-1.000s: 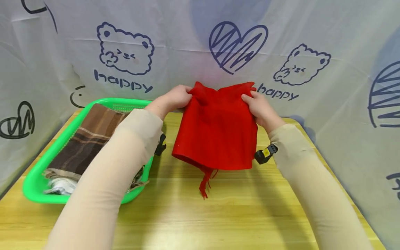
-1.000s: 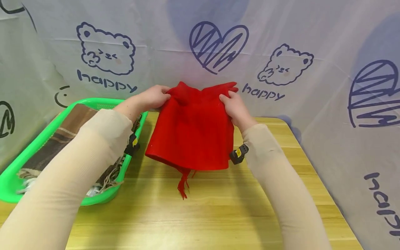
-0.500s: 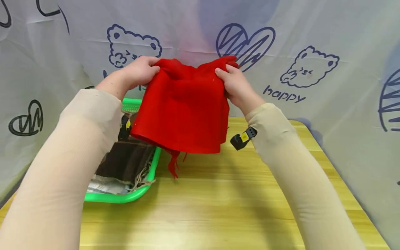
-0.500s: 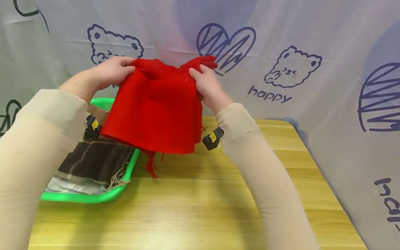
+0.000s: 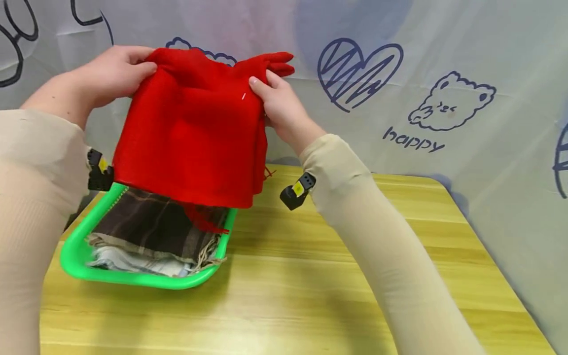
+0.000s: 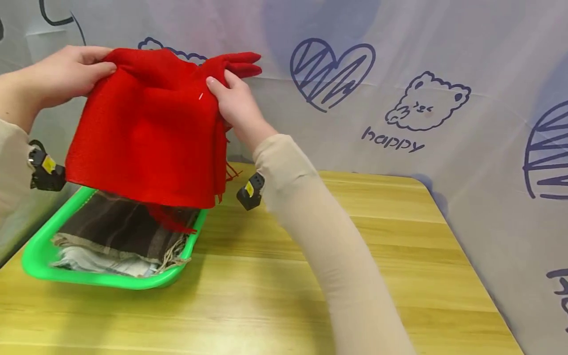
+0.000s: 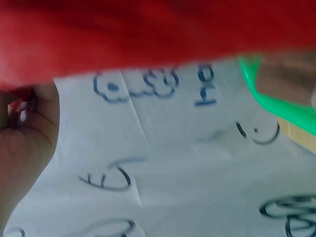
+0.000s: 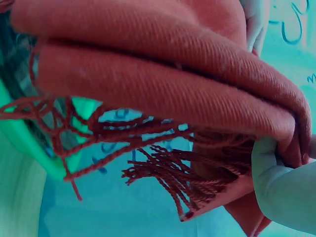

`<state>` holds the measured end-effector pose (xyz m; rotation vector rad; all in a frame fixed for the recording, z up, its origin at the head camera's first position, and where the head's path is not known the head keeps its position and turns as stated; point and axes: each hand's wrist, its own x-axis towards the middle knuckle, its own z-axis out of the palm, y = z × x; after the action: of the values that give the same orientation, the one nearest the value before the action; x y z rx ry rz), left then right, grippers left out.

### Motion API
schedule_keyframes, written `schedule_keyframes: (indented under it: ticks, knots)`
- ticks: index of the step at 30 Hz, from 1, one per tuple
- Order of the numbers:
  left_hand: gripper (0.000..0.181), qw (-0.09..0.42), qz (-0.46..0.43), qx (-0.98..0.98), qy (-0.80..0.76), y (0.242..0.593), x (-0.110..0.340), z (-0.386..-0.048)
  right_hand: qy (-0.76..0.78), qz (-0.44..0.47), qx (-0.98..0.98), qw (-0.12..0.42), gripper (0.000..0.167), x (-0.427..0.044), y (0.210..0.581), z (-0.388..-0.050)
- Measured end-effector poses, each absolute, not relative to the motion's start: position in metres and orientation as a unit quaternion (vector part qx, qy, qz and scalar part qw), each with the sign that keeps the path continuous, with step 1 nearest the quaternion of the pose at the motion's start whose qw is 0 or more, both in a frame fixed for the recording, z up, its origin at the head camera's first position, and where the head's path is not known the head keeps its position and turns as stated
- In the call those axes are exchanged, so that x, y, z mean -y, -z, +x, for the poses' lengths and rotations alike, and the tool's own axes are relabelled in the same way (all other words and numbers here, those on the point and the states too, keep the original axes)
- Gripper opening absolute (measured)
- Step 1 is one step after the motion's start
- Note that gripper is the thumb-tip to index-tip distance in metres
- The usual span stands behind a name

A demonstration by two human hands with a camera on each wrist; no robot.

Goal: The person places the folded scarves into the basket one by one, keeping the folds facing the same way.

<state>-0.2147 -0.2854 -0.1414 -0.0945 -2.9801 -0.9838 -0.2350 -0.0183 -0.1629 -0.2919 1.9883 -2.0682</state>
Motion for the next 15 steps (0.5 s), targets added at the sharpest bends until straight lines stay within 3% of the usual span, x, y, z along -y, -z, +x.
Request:
schedule_keyframes:
  ticks: [7, 15]
  knots:
    - [0.051, -0.065, -0.033, 0.959, 0.272, 0.152, 0.321, -0.208, 0.689, -0.132, -0.692, 0.171, 0.041, 0.042, 0.186, -0.225]
    - [0.044, -0.225, -0.039, 0.931, 0.284, 0.2, 0.343, -0.197, 0.637, -0.132, -0.73, 0.208, 0.036, 0.063, 0.246, -0.22]
